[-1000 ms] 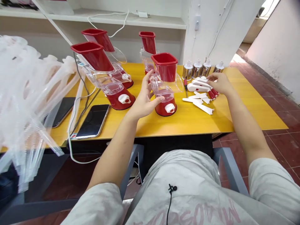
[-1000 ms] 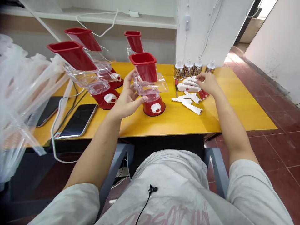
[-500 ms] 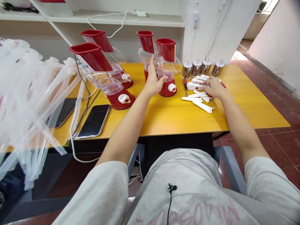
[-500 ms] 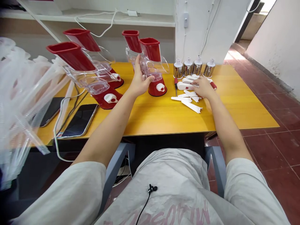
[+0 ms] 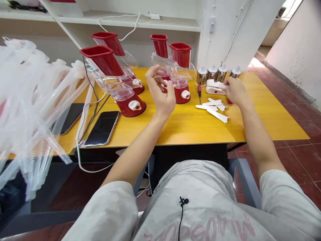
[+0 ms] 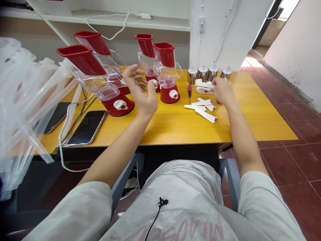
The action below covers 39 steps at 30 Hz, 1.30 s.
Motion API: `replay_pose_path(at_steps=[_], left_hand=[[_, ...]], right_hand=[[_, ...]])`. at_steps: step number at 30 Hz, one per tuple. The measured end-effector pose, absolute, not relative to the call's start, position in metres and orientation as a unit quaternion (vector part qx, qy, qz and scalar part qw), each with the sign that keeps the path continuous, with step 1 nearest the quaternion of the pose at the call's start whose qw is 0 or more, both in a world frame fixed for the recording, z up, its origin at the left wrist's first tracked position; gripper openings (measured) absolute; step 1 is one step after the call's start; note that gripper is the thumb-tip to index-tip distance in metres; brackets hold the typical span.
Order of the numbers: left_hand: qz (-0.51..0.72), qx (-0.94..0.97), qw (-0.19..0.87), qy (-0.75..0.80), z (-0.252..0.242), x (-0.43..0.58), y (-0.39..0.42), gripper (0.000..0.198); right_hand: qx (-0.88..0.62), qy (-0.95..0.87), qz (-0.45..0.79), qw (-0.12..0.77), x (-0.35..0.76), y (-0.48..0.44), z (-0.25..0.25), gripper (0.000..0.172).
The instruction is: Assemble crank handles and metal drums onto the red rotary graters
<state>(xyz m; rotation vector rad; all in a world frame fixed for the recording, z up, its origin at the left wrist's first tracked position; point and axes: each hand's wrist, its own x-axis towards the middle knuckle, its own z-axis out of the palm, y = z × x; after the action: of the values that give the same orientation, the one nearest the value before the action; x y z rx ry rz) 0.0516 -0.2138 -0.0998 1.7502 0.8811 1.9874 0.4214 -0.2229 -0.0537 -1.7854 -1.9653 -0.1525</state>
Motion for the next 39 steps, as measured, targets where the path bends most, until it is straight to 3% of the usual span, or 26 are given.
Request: replay_pose_path(at_steps=[3,6,9,12,17,21,25,29,33,36,39], left_hand=[[0.693,0.615,0.242,0.287,-0.101,0.062,-0.242,0.078],[0.624,0.606,0.418,0.262,-0.101,0.067,-0.281,0.089],[0.57,0.526,0.58,0.249,-0.098,0.07,-0.322,0.097],[0.529,0.457,0.677,0.231,-0.097,0.077,-0.352,0.093],[0.547,0.4,0.701,0.222,-0.103,0.087,-0.361,0.087],[0.531,0.365,0.726,0.24,-0.116,0.079,-0.351,0.095],[0.528,0.337,0.744,0.231,-0.127,0.074,-0.353,0.098],[0.533,0.34,0.744,0.214,-0.13,0.076,-0.359,0.096],[0.533,0.345,0.742,0.214,-0.13,0.077,-0.362,0.1],[0.53,0.349,0.743,0.213,-0.13,0.077,-0.361,0.1],[0.522,0.36,0.743,0.214,-0.13,0.076,-0.361,0.103]], right_hand=[[-0.604,-0.72,-0.124,0.317,0.41,-0.261,-0.017,0.023],[-0.53,-0.744,-0.158,0.375,0.383,-0.307,0.006,0.021],[-0.463,-0.791,-0.08,0.392,0.344,-0.343,0.0,0.013],[-0.4,-0.824,-0.021,0.401,0.304,-0.362,-0.025,0.011],[-0.362,-0.838,0.05,0.404,0.288,-0.379,-0.048,0.018],[-0.469,-0.745,0.106,0.464,0.346,-0.383,-0.038,0.029],[-0.623,-0.699,0.131,0.325,0.403,-0.37,-0.046,0.033],[-0.679,-0.698,0.151,0.17,0.408,-0.351,-0.074,0.037],[-0.682,-0.706,0.149,0.122,0.397,-0.339,-0.088,0.048],[-0.654,-0.725,0.169,0.134,0.4,-0.338,-0.085,0.031],[-0.618,-0.727,0.197,0.225,0.407,-0.342,-0.076,0.019]])
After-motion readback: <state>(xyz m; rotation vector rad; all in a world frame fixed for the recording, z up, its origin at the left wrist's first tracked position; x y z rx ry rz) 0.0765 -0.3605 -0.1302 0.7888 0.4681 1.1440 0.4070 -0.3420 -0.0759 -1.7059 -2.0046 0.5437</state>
